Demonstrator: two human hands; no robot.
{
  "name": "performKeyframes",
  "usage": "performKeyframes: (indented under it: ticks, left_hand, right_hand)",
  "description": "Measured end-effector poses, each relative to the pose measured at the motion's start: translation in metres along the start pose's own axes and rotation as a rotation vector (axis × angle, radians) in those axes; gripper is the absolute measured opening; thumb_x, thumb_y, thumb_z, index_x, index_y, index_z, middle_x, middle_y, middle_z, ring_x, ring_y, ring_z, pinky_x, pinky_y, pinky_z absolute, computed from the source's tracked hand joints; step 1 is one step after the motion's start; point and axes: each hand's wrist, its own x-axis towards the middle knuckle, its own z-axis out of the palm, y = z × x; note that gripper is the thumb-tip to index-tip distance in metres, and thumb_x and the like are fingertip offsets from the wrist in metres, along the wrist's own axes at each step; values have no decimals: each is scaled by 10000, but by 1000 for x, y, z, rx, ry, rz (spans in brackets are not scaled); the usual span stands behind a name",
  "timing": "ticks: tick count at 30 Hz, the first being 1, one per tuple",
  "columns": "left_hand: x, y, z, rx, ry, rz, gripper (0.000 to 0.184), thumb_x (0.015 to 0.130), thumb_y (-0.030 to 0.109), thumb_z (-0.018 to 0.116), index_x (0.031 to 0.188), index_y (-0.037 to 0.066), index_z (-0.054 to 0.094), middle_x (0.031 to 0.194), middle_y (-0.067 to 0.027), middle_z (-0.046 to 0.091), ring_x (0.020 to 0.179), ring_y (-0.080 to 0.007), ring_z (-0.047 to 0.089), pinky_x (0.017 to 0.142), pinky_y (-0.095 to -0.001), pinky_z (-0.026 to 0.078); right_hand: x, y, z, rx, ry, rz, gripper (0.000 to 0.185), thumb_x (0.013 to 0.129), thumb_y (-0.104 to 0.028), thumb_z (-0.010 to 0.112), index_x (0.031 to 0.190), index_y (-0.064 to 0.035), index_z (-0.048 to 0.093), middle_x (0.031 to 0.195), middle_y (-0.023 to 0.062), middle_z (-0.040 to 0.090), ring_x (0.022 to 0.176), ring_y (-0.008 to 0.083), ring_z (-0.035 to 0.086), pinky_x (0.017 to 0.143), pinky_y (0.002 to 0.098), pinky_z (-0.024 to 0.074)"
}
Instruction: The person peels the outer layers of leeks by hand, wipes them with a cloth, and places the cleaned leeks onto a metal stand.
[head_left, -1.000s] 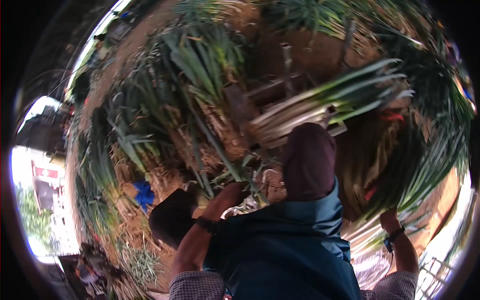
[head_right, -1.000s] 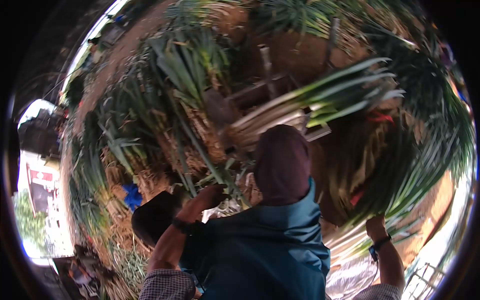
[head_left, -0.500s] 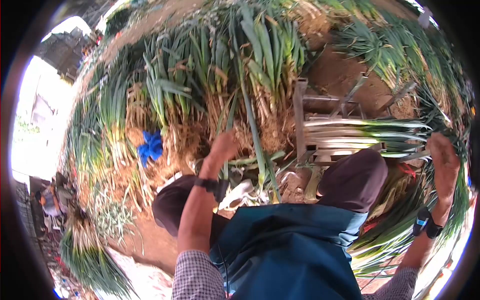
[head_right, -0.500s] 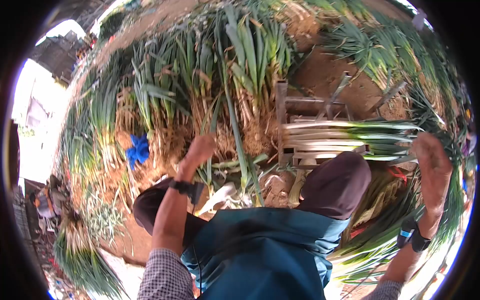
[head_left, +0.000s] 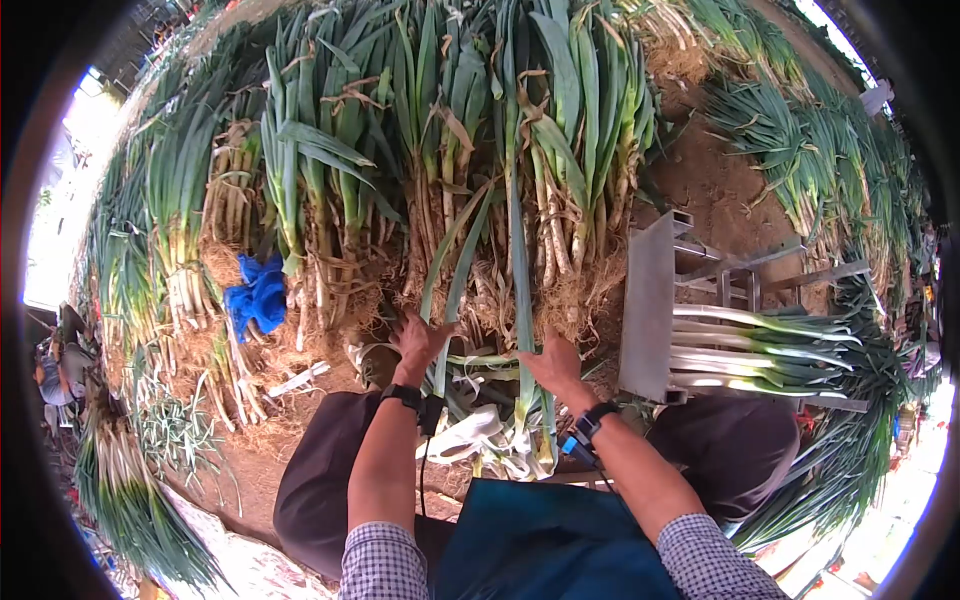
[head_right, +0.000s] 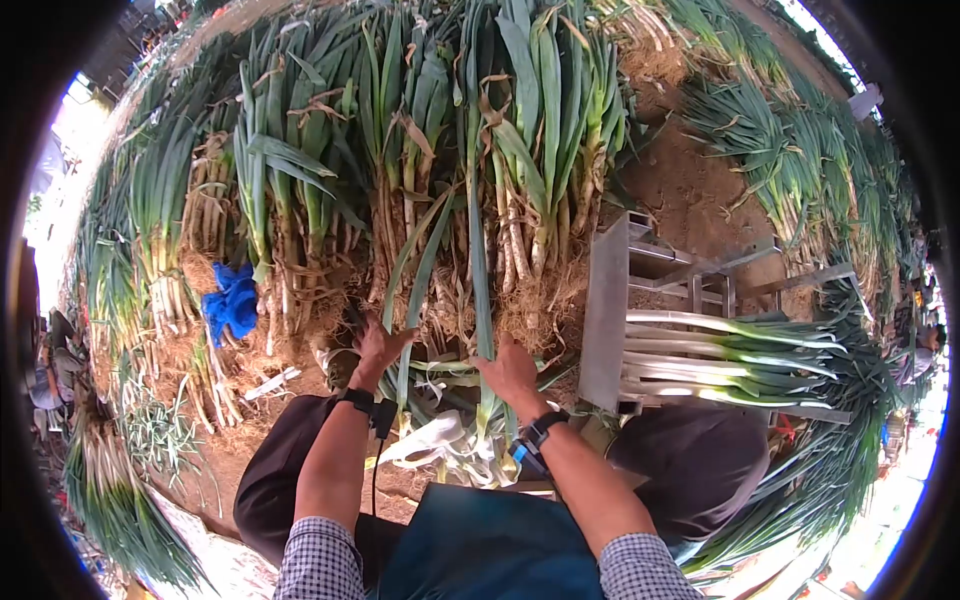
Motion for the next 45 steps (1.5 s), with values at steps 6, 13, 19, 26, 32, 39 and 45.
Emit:
performKeyframes:
  ticks: [6,13,19,26,32,39,45]
  left_hand:
    - [0,-1,59,-119,164,103,480,860,354,667,1169,6,551,962,-266,684,952,-452,648,862,-543,469]
    - [-67,13,8,-480,478,122,256,952,251,558,900,5,605,794,-231,644,771,-422,632,685,-487,469]
    - [-100,-5,-14,-1059,519,114,279,976,218,496,891,-25,602,864,-145,718,674,-263,634,672,-395,495]
    - [-157,11,-42,-1391,381,-64,195,1008,187,472,1033,16,562,879,-87,674,709,-137,620,606,-276,475]
    - [-207,-97,76,-253,318,-774,403,969,318,492,983,-59,633,883,-286,666,839,-441,658,717,-520,499]
    - [-231,-111,188,-256,-119,-857,384,927,260,546,1182,-27,561,1130,-301,647,1047,-425,646,892,-499,503]
    - [-232,-137,256,-496,-26,-544,388,897,280,623,1147,-17,619,1098,-260,679,1014,-406,668,833,-494,527]
  right_hand:
    - [50,26,60,-56,117,92,409,800,-299,713,1002,35,595,867,224,667,841,406,665,759,511,522]
    - [23,25,1,124,301,-145,208,812,-182,638,951,-27,641,801,243,646,762,447,637,675,530,499]
    - [-4,-19,-55,22,313,-300,160,843,-182,626,916,-45,668,799,210,651,775,434,634,678,520,489]
    - [10,6,7,-420,327,-600,81,781,-96,653,854,-111,686,927,106,660,998,320,571,930,468,414]
    - [42,-8,97,-321,61,-749,175,764,-35,608,916,-91,675,957,109,651,1040,323,574,949,485,408]
    - [54,38,100,-455,-29,-557,318,820,-36,574,1102,-124,692,1073,135,668,1058,319,582,1018,479,365]
    - [-37,89,126,-347,94,-366,248,864,-291,644,1030,-110,672,946,148,619,1013,376,550,953,543,384]
